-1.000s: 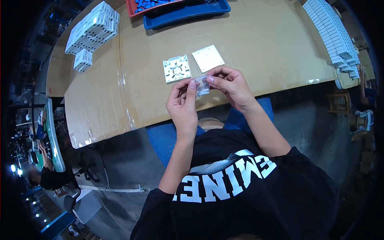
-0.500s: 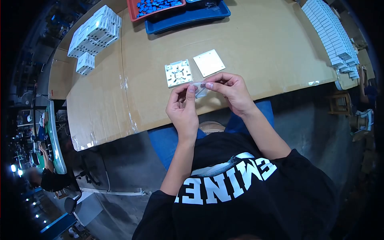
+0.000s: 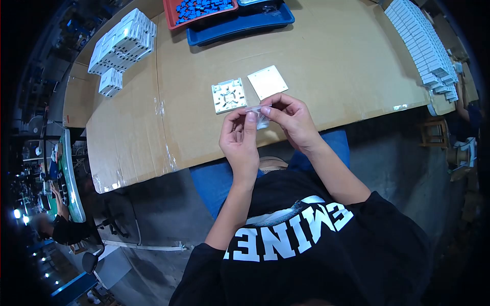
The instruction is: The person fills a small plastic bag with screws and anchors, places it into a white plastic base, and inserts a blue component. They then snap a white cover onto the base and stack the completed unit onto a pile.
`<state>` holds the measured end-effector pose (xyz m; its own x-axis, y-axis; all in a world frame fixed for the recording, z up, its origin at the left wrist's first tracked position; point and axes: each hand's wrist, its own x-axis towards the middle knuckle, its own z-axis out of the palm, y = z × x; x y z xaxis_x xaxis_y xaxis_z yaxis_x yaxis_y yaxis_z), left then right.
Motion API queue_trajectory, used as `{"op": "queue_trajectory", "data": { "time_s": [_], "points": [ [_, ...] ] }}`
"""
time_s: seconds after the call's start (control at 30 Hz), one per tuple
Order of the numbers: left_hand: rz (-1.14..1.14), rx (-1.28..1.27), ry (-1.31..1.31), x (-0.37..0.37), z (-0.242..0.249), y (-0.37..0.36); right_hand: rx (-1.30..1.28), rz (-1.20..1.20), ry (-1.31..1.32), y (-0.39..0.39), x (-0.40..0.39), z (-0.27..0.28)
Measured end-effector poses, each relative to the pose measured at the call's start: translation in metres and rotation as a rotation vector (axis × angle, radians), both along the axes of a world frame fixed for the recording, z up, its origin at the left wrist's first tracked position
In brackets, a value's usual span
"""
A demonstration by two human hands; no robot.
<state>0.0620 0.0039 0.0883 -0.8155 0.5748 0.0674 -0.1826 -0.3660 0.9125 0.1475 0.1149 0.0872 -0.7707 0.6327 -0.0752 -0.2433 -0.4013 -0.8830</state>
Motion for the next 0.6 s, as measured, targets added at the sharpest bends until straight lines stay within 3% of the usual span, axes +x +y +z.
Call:
{"op": "queue_trajectory", "data": {
  "time_s": [0.6],
  "points": [
    [-0.116,-0.076,0.031,-0.0055,-0.0001,0.0003,0.125,0.026,0.028,0.0001,0.0006,0.0009]
  ]
}}
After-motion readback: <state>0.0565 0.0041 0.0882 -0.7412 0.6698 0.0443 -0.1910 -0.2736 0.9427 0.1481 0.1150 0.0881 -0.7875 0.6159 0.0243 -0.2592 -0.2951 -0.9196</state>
